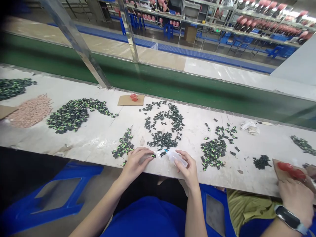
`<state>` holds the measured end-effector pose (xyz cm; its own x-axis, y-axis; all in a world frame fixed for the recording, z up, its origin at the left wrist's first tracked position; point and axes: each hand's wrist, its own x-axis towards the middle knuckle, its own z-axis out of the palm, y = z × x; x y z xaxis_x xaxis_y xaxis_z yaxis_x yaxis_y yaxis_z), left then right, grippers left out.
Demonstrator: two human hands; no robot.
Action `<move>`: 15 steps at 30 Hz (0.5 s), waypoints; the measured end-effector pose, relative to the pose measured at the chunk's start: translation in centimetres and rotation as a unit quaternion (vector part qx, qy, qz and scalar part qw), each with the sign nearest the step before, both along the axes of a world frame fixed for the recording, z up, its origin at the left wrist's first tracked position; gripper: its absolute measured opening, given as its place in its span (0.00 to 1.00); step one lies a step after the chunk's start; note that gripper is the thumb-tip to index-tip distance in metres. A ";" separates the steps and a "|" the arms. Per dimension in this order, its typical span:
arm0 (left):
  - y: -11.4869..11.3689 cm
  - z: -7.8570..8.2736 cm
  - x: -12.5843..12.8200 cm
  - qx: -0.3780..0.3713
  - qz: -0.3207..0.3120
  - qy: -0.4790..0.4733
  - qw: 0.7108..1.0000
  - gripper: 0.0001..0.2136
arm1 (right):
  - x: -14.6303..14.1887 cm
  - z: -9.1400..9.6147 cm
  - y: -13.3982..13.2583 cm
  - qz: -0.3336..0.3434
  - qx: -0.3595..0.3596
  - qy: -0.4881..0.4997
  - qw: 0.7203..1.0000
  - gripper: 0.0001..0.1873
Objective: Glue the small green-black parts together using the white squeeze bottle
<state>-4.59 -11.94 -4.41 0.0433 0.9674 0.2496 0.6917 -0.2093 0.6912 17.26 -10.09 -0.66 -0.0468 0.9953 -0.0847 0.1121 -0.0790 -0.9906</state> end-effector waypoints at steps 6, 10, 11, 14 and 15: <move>-0.1 -0.3 0.3 0.035 0.006 -0.020 0.999 0.10 | -2.1 -1.7 -0.4 -0.091 0.026 0.021 0.995 0.17; -0.2 -0.4 0.3 0.029 0.010 -0.029 0.999 0.09 | -3.4 -1.7 -0.3 -0.128 0.040 -0.042 0.990 0.21; -0.1 -0.4 0.2 0.024 0.011 -0.031 0.999 0.09 | -3.6 -1.6 -0.2 -0.130 0.043 -0.057 0.989 0.21; -0.1 -0.4 0.2 0.017 0.016 -0.041 0.999 0.11 | -3.8 -1.2 -0.1 -0.127 0.045 -0.082 0.987 0.20; -0.1 -0.5 0.3 0.017 0.018 -0.045 0.999 0.11 | -3.8 -1.2 -0.1 -0.124 0.043 -0.086 0.988 0.20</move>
